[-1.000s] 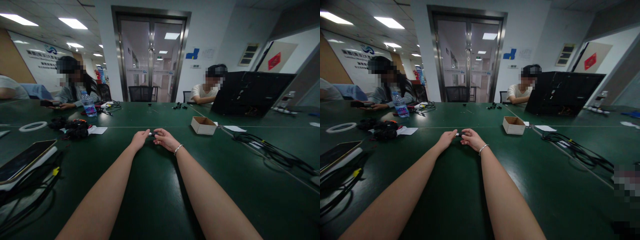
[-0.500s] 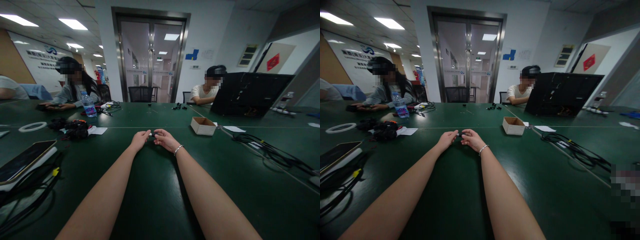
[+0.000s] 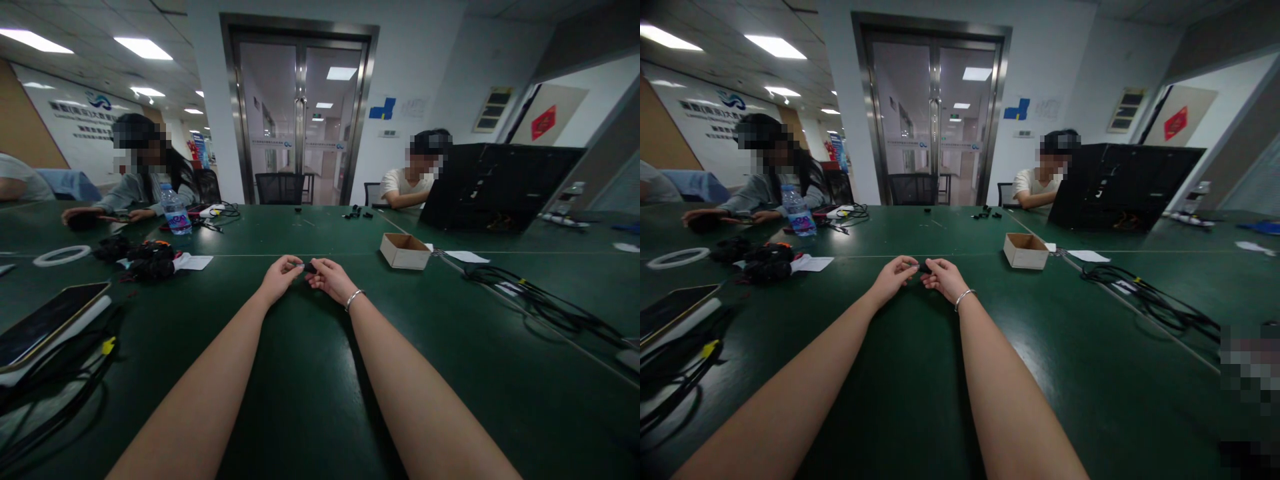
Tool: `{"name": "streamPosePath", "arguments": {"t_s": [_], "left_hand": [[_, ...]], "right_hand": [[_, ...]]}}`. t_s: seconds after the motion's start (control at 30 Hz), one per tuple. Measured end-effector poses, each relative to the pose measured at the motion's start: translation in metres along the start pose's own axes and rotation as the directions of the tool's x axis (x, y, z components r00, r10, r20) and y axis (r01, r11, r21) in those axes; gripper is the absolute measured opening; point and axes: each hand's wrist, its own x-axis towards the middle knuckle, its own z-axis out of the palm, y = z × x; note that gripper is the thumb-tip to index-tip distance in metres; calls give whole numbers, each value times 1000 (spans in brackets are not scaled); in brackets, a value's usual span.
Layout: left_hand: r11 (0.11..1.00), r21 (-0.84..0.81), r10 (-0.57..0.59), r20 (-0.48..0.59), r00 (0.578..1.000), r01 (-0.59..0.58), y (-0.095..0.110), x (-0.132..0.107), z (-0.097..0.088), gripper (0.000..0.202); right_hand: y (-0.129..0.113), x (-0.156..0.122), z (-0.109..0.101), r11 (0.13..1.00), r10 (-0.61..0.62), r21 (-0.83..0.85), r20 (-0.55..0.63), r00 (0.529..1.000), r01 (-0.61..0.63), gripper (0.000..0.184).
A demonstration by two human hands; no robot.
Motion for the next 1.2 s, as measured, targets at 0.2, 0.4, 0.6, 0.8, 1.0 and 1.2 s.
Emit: {"name": "streamPosePath", "arguments": {"t_s": [0.2,0.4,0.6,0.8,1.0,1.2], "left_hand": [[997,-7,-71,-38,997,71,2,0,2,32],[994,-10,-113,-58,992,113,3,0,2,31],[995,38,-85,-38,996,87,4,-1,3,36],[995,19,-99,-37,994,99,5,-2,3,36],[998,17,-60,-29,998,61,5,-2,2,33],[995,23,-92,-36,995,93,3,-1,1,34]], "right_hand": [[-1,0,1,1000,10,-15,-9,1000,-10,20],[-1,0,1,1000,15,-18,2,1000,-15,21],[1,1,-1,1000,10,-27,18,1000,-10,22],[0,2,-1,999,22,-25,18,1000,-22,23],[0,1,0,999,22,-23,25,999,-22,19],[0,2,-1,999,29,-19,17,999,-28,20]]}}
